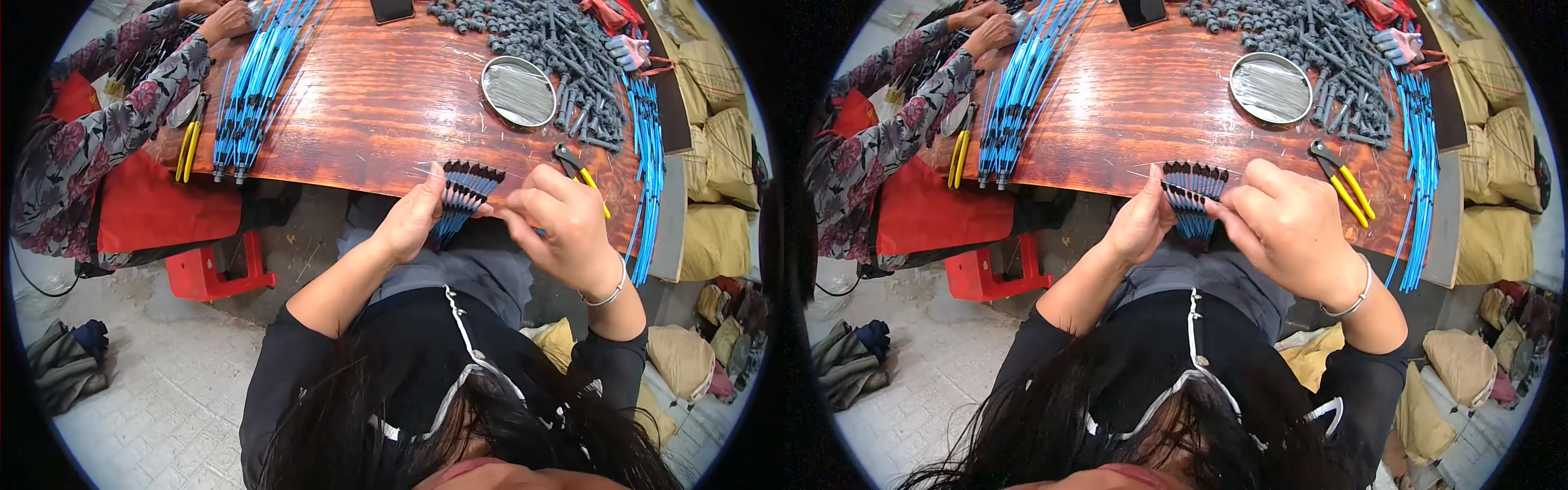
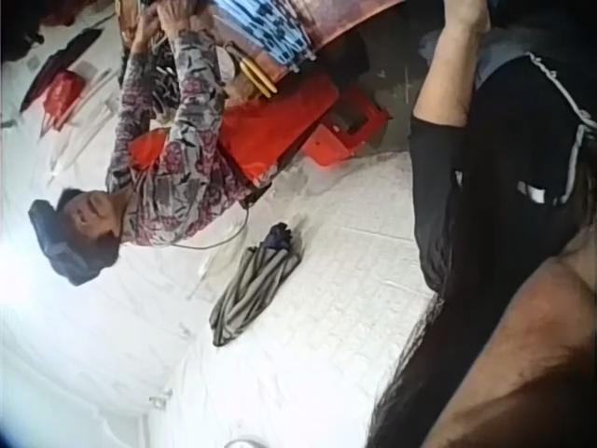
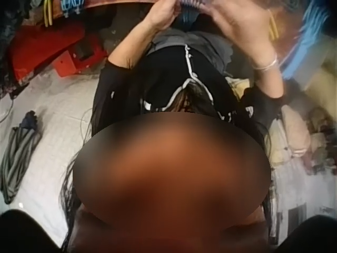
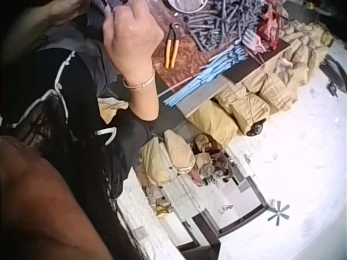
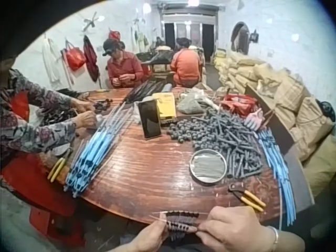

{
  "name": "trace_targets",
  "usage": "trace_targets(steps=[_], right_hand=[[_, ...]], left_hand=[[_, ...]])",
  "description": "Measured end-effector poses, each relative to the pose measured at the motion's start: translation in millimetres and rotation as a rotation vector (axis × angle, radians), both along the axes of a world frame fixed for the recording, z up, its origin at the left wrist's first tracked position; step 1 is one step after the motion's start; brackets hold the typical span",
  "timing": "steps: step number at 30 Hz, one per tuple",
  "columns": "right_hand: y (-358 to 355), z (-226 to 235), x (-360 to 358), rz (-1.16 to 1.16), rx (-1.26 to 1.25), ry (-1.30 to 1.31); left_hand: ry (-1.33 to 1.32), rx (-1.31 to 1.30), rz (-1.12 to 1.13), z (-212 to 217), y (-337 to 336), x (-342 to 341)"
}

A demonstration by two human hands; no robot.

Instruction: Bundling multiple blue cables together using metal fasteners and cutting them with pliers.

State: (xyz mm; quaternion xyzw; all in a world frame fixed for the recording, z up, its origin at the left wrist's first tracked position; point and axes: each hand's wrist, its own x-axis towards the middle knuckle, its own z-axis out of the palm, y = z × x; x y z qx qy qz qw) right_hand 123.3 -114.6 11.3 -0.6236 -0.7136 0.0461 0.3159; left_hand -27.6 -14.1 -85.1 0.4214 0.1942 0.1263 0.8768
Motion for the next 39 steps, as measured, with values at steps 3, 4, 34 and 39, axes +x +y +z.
trace_targets(steps=[3,4,34,39], right_hand=[[-5.7,-7.7,5.9,0.018,-0.096,-0.043],[-7.1,-7.9,6.7,0.009,-0.104,-0.025],[-6.0,8.1,-26.2,0.201,0.789,0.49],[74.4,-39.8,-34.7,0.117,-0.294,0.293]], left_hand=[[-0.024,-0.007,-0.004,-2.0,1.2,0.9],[-0.034,0.006,-0.013,-2.2,1.2,1.6],[-0.26,0.726,-0.052,-38.0,-29.2,-44.2],[-0.13,0.949,-0.135,-49.9,-27.9,-60.5]])
